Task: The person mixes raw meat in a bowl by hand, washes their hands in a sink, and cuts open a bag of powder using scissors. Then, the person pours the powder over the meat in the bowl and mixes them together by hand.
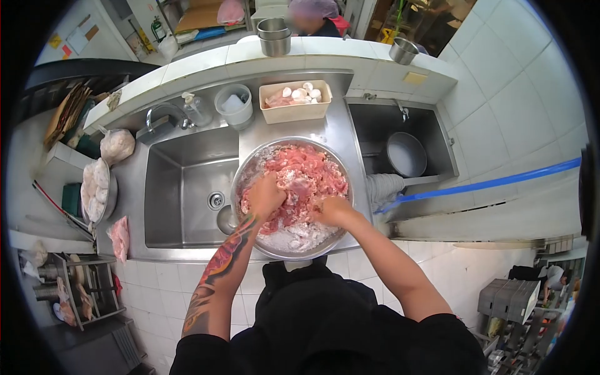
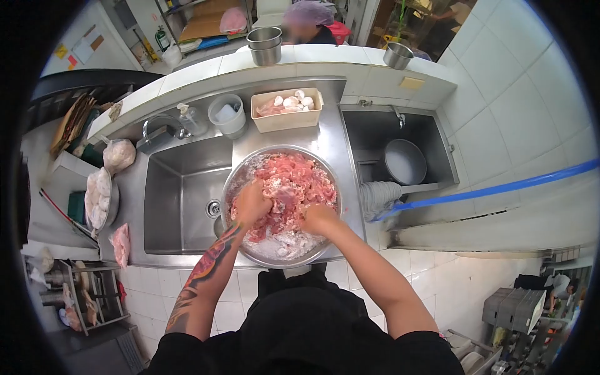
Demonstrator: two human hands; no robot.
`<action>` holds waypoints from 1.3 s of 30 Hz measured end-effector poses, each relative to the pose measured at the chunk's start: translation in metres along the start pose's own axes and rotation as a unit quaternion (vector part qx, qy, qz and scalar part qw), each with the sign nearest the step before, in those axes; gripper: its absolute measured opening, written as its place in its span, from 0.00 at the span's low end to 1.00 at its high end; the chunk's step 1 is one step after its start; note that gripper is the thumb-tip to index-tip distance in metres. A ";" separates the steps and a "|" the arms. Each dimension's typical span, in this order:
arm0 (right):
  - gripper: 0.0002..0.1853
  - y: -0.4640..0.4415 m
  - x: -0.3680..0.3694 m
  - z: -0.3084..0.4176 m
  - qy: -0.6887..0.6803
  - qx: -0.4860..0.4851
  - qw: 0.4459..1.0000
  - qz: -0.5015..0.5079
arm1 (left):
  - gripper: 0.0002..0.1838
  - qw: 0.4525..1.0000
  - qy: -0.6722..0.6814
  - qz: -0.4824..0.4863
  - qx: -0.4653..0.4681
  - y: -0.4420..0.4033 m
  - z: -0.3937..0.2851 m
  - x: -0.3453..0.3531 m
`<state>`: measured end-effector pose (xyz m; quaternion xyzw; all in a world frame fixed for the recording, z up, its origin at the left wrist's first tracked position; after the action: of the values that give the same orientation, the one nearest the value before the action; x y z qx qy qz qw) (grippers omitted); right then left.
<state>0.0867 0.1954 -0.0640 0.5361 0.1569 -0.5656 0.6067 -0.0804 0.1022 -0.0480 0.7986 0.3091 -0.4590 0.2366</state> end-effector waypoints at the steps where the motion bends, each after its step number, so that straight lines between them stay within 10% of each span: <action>1: 0.25 0.003 -0.010 0.001 0.000 -0.004 1.000 0.000 | 0.20 0.999 0.031 -0.030 -0.004 0.005 0.004 -0.001; 6: 0.21 0.014 -0.073 0.011 -0.008 -0.055 0.985 -0.161 | 0.24 0.970 0.107 -0.192 0.106 0.030 -0.002 -0.019; 8: 0.20 0.009 -0.080 0.005 -0.033 -0.082 0.978 -0.188 | 0.28 0.944 0.295 0.126 -0.082 0.023 0.025 0.024; 16: 0.23 -0.025 -0.071 -0.048 -0.148 -0.156 0.888 -0.405 | 0.42 0.990 0.116 0.073 0.012 0.036 0.035 -0.029; 22: 0.33 -0.095 -0.023 -0.086 -0.385 0.044 0.902 -0.189 | 0.59 0.992 0.085 0.093 0.025 0.078 0.020 0.022; 26: 0.41 -0.142 0.035 -0.066 -0.715 0.131 0.685 0.038 | 0.61 0.989 0.045 0.129 -0.060 0.085 0.016 0.050; 34: 0.39 -0.160 0.048 -0.074 -0.543 0.042 0.830 0.117 | 0.44 0.984 0.087 -0.079 -0.132 0.067 0.031 0.087; 37: 0.38 -0.161 0.049 -0.084 -0.472 -0.005 0.878 0.073 | 0.40 0.957 0.117 0.174 -0.203 0.060 0.069 0.164; 39: 0.35 -0.136 0.027 -0.057 -0.461 -0.022 0.886 0.043 | 0.42 0.994 0.065 0.075 0.042 0.046 0.068 0.189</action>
<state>0.0022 0.2579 -0.1710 0.2078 -0.1510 -0.7186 0.6463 -0.0142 0.0776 -0.2419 0.8568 0.2434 -0.3997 0.2167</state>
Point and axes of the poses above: each hand's wrist, its own y-axis away from the middle knuckle, its own x-axis out of the palm, z = x × y, the point moved 9 cm from there along -y, towards the middle knuckle, and after that the axes turned 5 degrees about -x, right-handed, at the moved point
